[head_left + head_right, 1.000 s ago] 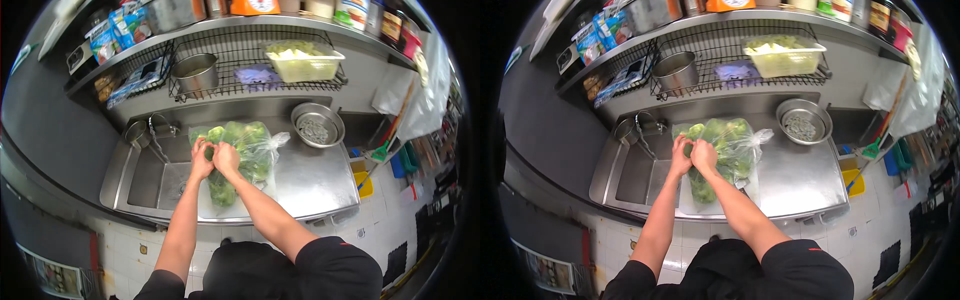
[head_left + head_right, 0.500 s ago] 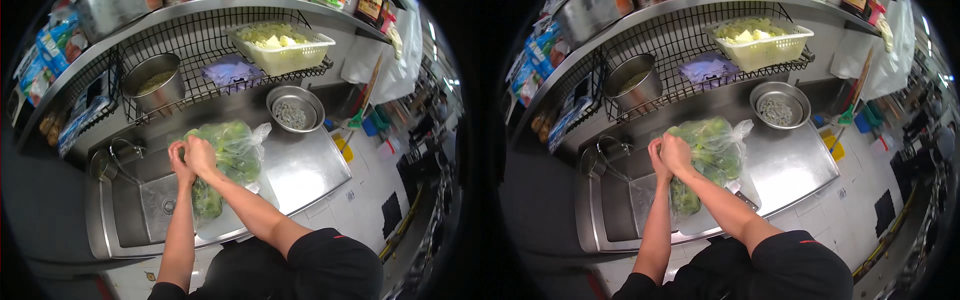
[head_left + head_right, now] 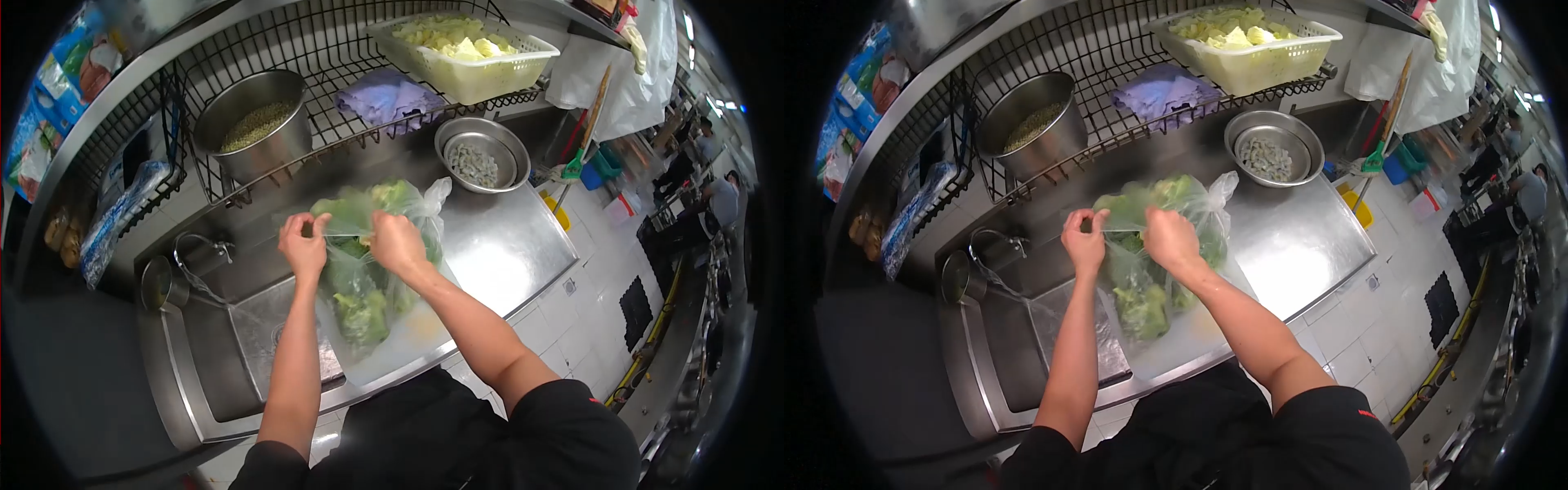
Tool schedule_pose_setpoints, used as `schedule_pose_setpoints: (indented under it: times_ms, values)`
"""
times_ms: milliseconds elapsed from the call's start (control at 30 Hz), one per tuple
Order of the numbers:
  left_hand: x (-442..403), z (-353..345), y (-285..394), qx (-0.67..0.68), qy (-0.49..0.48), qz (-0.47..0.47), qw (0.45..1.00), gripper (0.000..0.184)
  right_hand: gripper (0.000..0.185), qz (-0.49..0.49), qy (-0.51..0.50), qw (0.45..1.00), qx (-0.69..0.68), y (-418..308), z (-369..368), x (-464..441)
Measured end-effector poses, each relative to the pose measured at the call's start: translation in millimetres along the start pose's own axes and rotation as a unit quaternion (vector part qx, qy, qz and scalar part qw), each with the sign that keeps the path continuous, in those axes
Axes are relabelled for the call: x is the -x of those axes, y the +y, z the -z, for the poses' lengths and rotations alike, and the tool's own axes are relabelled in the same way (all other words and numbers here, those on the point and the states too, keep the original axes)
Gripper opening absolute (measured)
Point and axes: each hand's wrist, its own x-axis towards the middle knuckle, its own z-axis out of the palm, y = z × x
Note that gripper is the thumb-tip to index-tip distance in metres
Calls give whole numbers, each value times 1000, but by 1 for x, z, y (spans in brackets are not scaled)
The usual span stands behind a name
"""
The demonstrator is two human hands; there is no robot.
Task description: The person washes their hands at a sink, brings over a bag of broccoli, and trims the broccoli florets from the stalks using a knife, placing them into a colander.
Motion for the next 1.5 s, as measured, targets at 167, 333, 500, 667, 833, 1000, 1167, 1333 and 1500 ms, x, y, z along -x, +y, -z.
schedule_pose_setpoints:
  times_ms: [167, 333, 500, 667, 833, 1000, 1167, 1333, 1500]
  values:
    - [-5, -11, -10, 26, 75, -31, 996, 22, 7, -12, 71, 997, -17, 31, 2, 9]
    - [-20, -7, -46, 65, 77, 153, 983, 20, 9, -35, 34, 994, -95, 74, 22, 28]
    - [-48, 0, -95, -31, 167, 198, 965, 23, 16, -12, 27, 997, -71, 94, 47, 39]
    - [-51, 13, -126, -77, 186, 193, 960, 23, 17, -181, -31, 949, -258, 144, 49, 68]
    - [-57, 9, -147, 100, 198, 292, 930, 23, 6, -168, 101, 933, -302, 199, 36, 64]
    - [-82, -25, -136, 344, 171, 258, 886, 16, 19, -126, 77, 756, -637, 174, 49, -19]
    - [-122, -45, -128, 414, 189, 307, 836, 4, 13, -62, 52, 616, -784, 131, 73, -107]
    - [-148, -43, -260, 483, 129, 124, 857, 15, 13, -35, 77, 564, -821, 116, 72, -121]
    - [-134, -27, -304, 240, -105, 82, 962, 29, 14, -92, 6, 790, -606, 153, 34, -117]
